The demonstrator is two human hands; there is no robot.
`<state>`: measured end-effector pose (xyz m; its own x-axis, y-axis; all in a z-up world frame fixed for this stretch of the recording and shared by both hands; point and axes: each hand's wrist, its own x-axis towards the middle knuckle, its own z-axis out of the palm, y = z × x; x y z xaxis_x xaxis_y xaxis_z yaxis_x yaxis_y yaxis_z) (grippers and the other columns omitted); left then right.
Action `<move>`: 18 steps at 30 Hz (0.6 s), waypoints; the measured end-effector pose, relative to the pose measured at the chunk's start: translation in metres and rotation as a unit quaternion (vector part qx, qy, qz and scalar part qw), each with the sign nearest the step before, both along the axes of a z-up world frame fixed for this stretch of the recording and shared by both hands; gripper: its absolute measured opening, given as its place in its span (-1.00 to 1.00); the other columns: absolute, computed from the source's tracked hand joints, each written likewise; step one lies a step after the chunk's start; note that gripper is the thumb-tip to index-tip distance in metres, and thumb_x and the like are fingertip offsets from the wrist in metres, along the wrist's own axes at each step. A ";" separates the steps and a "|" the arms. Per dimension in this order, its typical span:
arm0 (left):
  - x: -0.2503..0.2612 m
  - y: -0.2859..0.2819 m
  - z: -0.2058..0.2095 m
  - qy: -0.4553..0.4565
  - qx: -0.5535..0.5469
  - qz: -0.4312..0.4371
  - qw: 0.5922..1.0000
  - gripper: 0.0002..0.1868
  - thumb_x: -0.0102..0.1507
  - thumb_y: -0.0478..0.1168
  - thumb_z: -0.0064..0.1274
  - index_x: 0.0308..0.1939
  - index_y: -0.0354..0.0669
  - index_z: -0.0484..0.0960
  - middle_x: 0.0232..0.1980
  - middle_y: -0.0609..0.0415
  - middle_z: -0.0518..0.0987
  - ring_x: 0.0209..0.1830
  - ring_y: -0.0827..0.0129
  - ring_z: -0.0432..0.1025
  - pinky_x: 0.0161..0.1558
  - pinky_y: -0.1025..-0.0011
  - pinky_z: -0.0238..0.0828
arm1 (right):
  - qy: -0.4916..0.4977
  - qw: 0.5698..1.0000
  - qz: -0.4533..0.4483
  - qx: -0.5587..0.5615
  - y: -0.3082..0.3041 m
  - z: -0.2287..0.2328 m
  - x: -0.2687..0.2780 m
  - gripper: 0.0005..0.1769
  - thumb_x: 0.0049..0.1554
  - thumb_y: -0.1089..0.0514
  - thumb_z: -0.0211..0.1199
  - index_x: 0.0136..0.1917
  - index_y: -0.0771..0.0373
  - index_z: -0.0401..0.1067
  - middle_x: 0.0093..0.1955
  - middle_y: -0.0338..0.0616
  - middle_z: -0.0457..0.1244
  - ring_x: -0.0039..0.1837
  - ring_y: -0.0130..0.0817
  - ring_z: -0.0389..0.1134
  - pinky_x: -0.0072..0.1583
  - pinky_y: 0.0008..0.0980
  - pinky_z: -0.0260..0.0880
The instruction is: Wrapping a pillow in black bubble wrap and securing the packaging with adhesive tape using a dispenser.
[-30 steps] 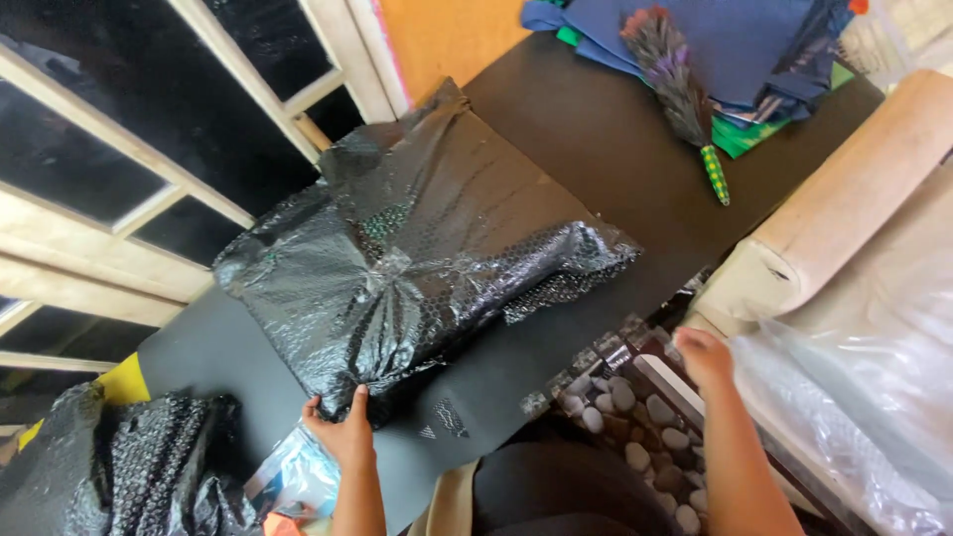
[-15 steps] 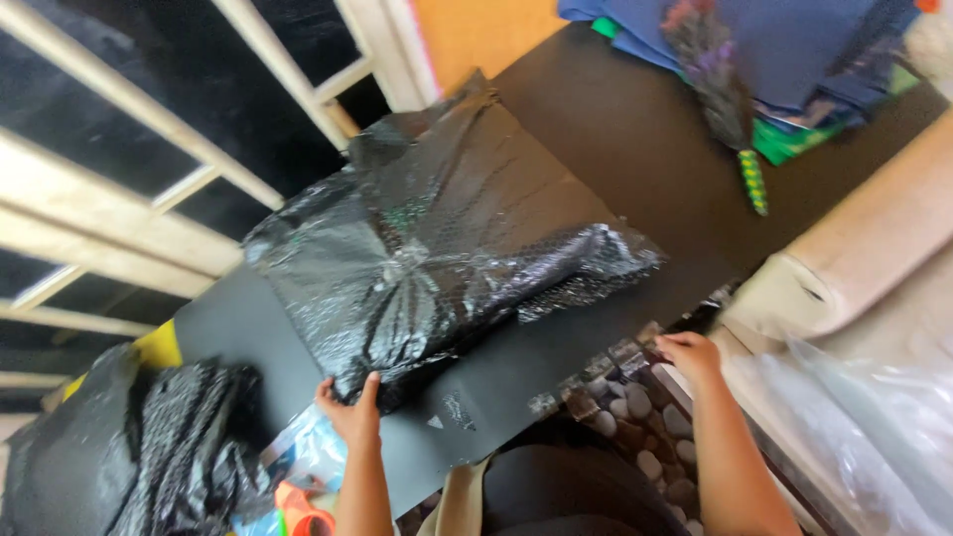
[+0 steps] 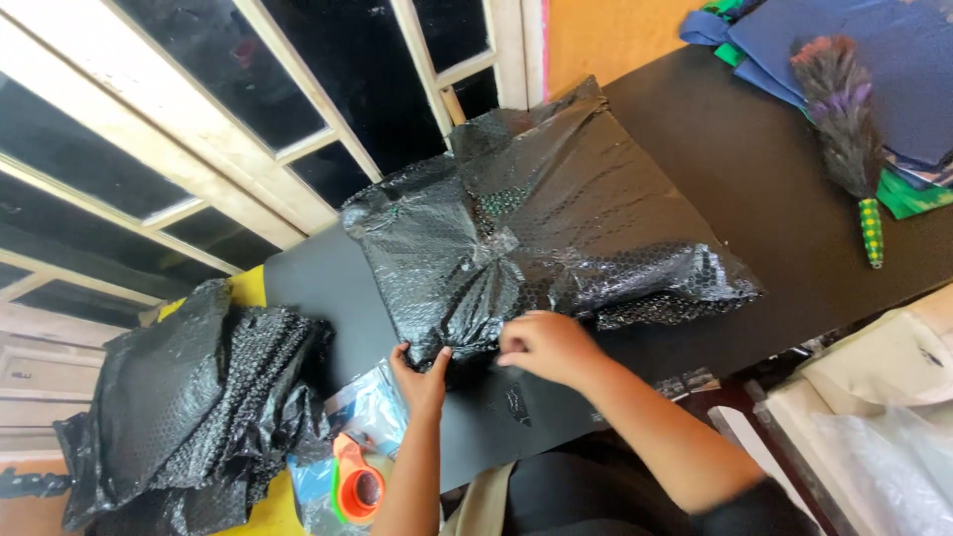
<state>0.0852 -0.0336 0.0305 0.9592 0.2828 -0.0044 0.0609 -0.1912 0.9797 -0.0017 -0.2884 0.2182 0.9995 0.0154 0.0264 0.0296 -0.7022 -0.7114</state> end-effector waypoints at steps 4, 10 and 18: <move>0.003 0.004 -0.007 -0.008 0.042 -0.007 0.999 -0.07 -0.11 -0.10 0.62 0.22 -0.06 0.36 0.21 -0.25 0.43 0.28 -0.11 0.34 0.32 0.06 0.20 | -0.034 0.981 0.139 -0.131 0.071 -0.071 0.072 -0.78 -0.07 -0.06 0.49 -0.21 -0.06 0.50 -0.24 -0.32 0.38 0.04 -0.21 0.42 0.08 -0.15 0.44; 0.006 0.008 -0.021 -0.007 0.068 -0.016 0.998 -0.06 -0.13 -0.06 0.61 0.23 -0.01 0.38 0.25 -0.25 0.39 0.37 -0.18 0.28 0.40 0.08 0.13 | -0.177 0.937 0.146 -0.265 0.102 -0.199 0.131 -0.79 -0.10 -0.13 0.41 -0.31 -0.04 0.50 -0.38 -0.33 0.26 -0.10 -0.18 0.28 -0.06 -0.17 0.31; 0.003 0.012 -0.015 0.013 0.087 -0.056 0.995 -0.09 -0.02 0.08 0.51 0.26 0.02 0.31 0.34 -0.17 0.31 0.44 -0.13 0.22 0.45 -0.01 0.07 | -0.210 0.943 0.105 -0.237 0.090 -0.206 0.132 -0.64 -0.01 -0.09 0.48 -0.31 0.08 0.36 -0.23 -0.30 0.16 0.03 -0.23 0.14 0.04 -0.29 0.13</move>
